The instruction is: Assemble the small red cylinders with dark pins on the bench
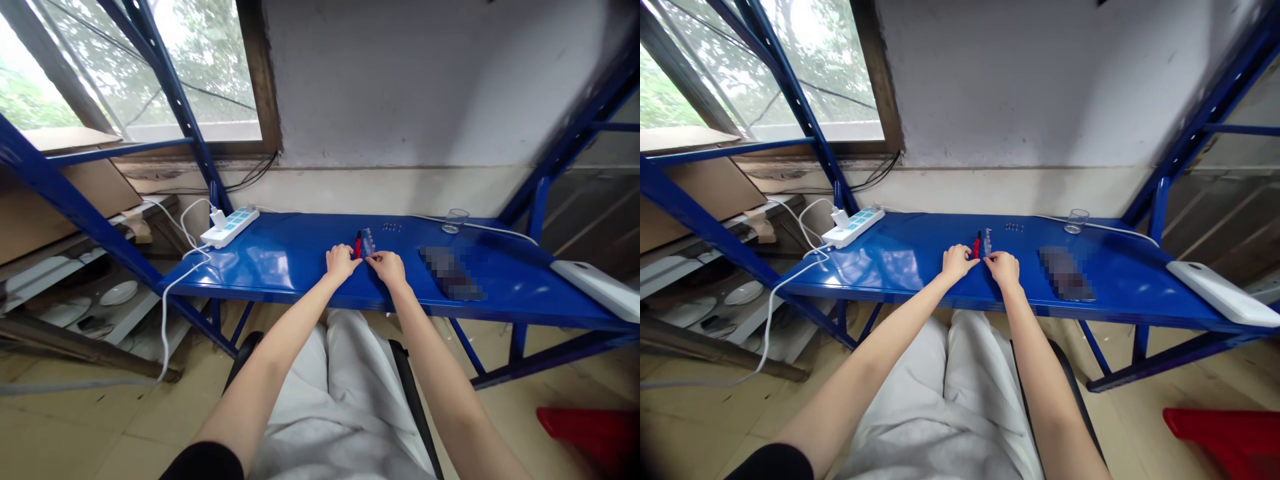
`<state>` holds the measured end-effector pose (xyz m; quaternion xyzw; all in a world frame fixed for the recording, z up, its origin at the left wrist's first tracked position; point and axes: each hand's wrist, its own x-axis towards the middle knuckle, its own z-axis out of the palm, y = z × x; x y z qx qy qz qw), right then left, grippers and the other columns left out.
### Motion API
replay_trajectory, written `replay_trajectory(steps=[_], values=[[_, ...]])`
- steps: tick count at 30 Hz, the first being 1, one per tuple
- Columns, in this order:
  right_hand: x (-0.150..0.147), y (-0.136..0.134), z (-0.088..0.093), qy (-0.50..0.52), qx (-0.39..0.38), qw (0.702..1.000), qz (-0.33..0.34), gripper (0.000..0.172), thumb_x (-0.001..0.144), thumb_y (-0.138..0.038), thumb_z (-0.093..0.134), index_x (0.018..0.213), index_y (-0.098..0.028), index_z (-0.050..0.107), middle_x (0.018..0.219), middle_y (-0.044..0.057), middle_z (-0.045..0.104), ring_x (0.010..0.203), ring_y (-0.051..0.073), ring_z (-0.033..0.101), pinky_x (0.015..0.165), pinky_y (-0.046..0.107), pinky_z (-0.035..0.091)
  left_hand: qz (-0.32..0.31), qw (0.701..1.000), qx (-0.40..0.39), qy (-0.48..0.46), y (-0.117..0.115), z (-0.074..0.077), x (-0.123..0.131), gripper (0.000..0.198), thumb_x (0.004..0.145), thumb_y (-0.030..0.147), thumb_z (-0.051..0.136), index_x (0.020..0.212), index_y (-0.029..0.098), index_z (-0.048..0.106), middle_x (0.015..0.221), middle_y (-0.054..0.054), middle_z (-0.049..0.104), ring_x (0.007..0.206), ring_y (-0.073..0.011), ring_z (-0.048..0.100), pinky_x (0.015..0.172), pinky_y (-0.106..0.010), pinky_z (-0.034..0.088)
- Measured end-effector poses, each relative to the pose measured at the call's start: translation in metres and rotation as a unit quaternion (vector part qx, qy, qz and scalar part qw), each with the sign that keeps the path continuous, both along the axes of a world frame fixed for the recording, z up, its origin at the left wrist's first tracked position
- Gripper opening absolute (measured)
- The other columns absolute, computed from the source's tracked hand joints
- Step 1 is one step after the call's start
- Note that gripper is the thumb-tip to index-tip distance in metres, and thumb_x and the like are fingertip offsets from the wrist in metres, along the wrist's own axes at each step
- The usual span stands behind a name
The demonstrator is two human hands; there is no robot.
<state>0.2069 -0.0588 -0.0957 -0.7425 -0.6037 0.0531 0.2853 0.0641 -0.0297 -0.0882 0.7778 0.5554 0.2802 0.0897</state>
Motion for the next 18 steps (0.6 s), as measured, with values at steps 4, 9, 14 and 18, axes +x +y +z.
replay_trajectory(steps=[4, 9, 14, 18], values=[[0.000, -0.001, -0.001, -0.006, 0.000, 1.000, -0.005, 0.026, 0.076, -0.039, 0.056, 0.088, -0.021, 0.070, 0.079, 0.005, 0.069, 0.075, 0.018, 0.061, 0.062, 0.025, 0.039, -0.064, 0.996, 0.063, 0.015, -0.009, 0.004, -0.012, 0.028, 0.076, 0.031, 0.060, 0.101, 0.019, 0.057, 0.091, -0.004, 0.062, 0.089, -0.0195, 0.053, 0.075, -0.031, 0.038], [0.000, -0.003, -0.001, -0.014, 0.000, 1.000, -0.003, 0.026, 0.076, -0.040, 0.055, 0.086, -0.021, 0.070, 0.077, 0.004, 0.068, 0.075, 0.018, 0.061, 0.060, 0.025, 0.038, -0.101, 0.987, 0.105, 0.067, -0.019, 0.009, -0.017, 0.035, 0.087, 0.028, 0.041, 0.120, 0.022, 0.050, 0.102, -0.006, 0.060, 0.094, -0.0199, 0.051, 0.080, -0.033, 0.037], [-0.001, -0.004, 0.001, -0.013, 0.002, 1.000, 0.000, 0.026, 0.077, -0.040, 0.054, 0.085, -0.021, 0.070, 0.077, 0.004, 0.069, 0.073, 0.018, 0.061, 0.059, 0.024, 0.038, -0.103, 0.984, 0.105, 0.101, -0.019, 0.008, -0.016, 0.036, 0.089, 0.025, 0.036, 0.122, 0.023, 0.051, 0.101, -0.006, 0.061, 0.092, -0.0205, 0.051, 0.080, -0.034, 0.036], [-0.002, -0.003, 0.001, -0.011, 0.000, 1.000, -0.003, 0.025, 0.076, -0.039, 0.054, 0.084, -0.021, 0.070, 0.076, 0.005, 0.068, 0.073, 0.018, 0.060, 0.059, 0.024, 0.037, -0.097, 0.983, 0.125, 0.093, -0.015, 0.009, -0.014, 0.029, 0.088, 0.026, 0.039, 0.109, 0.021, 0.059, 0.100, -0.006, 0.061, 0.093, -0.0203, 0.051, 0.079, -0.033, 0.035]])
